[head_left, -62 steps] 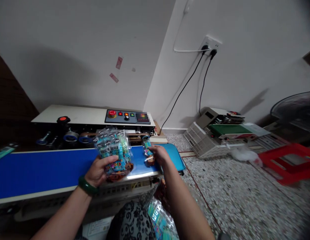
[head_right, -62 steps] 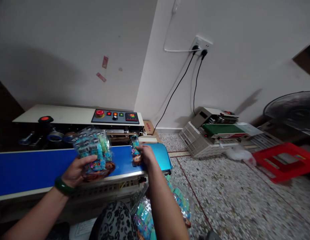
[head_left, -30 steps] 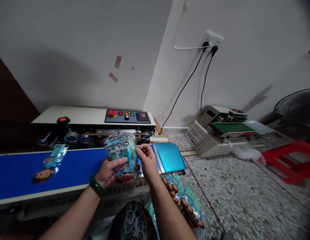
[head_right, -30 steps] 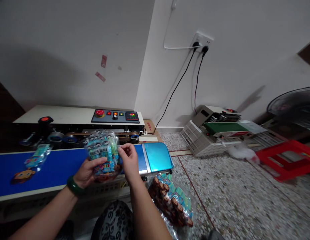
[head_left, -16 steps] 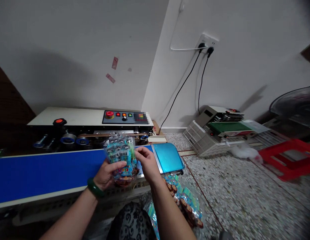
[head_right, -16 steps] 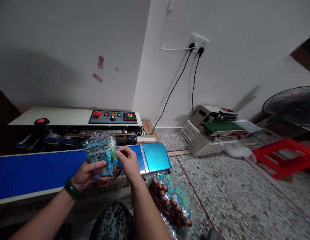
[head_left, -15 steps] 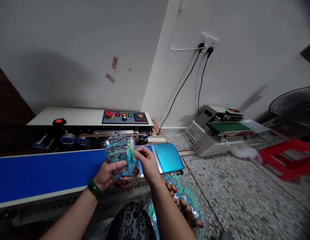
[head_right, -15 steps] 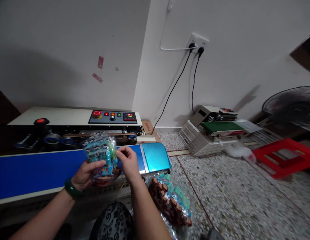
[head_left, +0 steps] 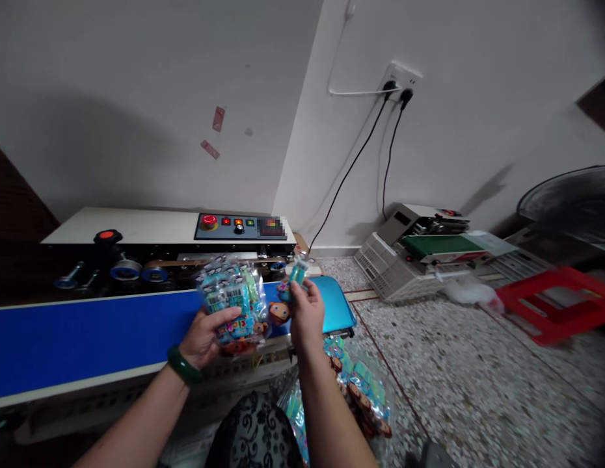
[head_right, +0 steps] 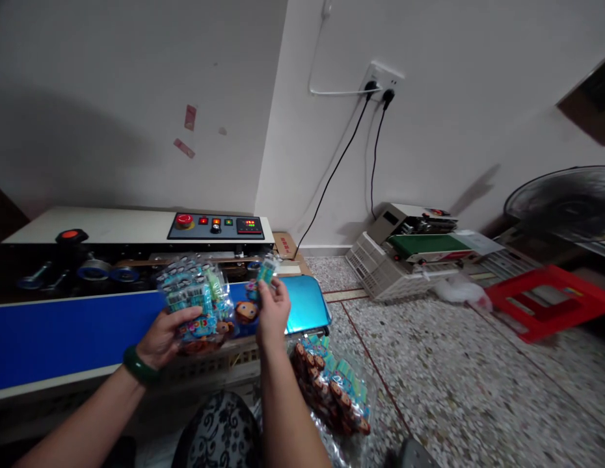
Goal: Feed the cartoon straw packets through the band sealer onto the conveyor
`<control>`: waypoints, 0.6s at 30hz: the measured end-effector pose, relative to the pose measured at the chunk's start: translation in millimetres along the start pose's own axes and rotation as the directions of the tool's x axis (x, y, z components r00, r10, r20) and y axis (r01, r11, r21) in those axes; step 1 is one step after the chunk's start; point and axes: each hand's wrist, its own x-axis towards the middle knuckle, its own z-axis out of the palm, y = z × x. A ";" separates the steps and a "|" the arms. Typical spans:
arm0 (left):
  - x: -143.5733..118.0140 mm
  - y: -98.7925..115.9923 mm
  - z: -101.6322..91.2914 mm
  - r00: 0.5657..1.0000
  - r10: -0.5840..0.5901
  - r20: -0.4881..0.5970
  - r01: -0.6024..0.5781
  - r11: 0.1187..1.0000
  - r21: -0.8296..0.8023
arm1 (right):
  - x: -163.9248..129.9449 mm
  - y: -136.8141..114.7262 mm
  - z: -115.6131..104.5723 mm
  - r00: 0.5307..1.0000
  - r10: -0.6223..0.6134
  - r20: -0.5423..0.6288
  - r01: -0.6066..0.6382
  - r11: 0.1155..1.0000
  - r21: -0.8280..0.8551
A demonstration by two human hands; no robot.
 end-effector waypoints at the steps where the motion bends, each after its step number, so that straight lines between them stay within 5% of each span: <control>1: -0.1 2.6 -1.2 1.000 -0.001 -0.013 0.001 1.000 -0.003 | 8.0 -0.5 -9.1 0.999 0.040 -0.032 -0.041 0.999 -0.019; 5: -2.1 13.5 -3.7 0.999 0.007 -0.043 -0.008 1.000 -0.030 | 37.7 0.1 -38.0 0.961 0.277 -0.002 -0.272 0.943 -0.192; 10: -4.1 15.6 -3.1 1.000 0.005 -0.029 -0.006 1.000 -0.022 | 62.4 7.7 -34.0 0.930 0.362 0.071 -0.330 0.903 -0.275; 14: -1.3 11.1 -4.7 1.000 0.027 -0.012 -0.027 1.000 0.008 | 67.2 8.4 -15.3 0.941 0.327 0.084 -0.285 0.903 -0.321; 18: 2.2 8.5 -6.4 0.997 0.079 0.001 -0.079 0.996 0.048 | 38.5 -4.6 3.5 0.975 0.109 0.194 -0.046 0.951 -0.304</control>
